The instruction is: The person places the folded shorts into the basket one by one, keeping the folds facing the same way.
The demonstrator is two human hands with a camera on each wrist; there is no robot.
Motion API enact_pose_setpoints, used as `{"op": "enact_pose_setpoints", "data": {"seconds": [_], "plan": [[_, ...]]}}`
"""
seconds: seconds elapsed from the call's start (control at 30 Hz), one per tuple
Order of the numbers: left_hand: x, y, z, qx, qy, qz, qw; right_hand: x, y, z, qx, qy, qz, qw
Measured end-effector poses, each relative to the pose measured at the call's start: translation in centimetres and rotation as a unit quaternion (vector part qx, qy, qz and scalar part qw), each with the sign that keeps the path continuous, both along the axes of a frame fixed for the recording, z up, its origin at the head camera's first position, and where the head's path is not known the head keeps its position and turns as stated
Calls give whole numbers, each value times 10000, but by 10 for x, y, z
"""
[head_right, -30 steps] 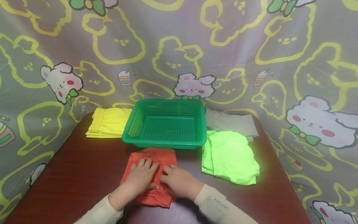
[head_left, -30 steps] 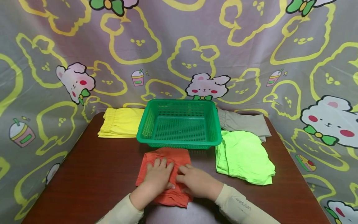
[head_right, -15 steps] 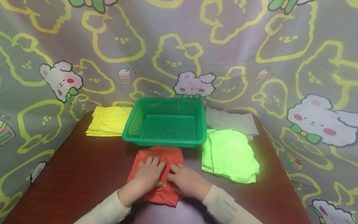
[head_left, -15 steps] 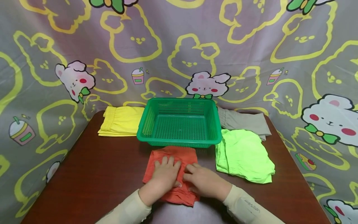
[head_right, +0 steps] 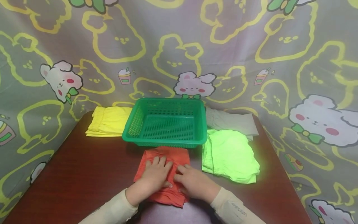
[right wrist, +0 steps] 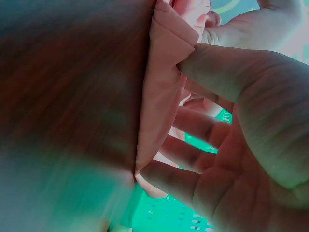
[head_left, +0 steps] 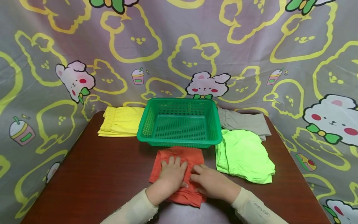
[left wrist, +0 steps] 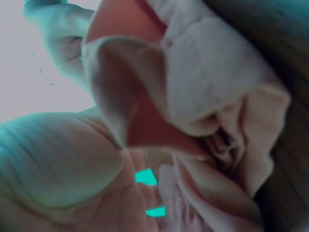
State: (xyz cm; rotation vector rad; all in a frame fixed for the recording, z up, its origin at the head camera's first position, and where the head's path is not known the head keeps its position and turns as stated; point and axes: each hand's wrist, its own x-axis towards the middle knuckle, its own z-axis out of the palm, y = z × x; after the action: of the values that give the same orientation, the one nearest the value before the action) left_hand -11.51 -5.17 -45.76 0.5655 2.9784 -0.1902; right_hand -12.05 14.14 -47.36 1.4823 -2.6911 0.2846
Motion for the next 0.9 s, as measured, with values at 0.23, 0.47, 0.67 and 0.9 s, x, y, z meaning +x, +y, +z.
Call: {"op": "enact_pose_setpoints", "data": {"seconds": [0.23, 0.47, 0.67, 0.9], "plan": [[-1, 8, -2, 74, 10, -8, 10000, 0, 8, -5, -242, 154, 21, 9996], [-1, -7, -1, 510, -44, -395, 9979, 0, 11, -8, -244, -89, -102, 9996], [-4, -26, 13, 1422, -657, -558, 9861, -3, 9, -2, -207, -211, -166, 9994], [-16, -36, 20, 1732, -138, -293, 9844, -7, 5, 4, -168, -290, -206, 9992]]}}
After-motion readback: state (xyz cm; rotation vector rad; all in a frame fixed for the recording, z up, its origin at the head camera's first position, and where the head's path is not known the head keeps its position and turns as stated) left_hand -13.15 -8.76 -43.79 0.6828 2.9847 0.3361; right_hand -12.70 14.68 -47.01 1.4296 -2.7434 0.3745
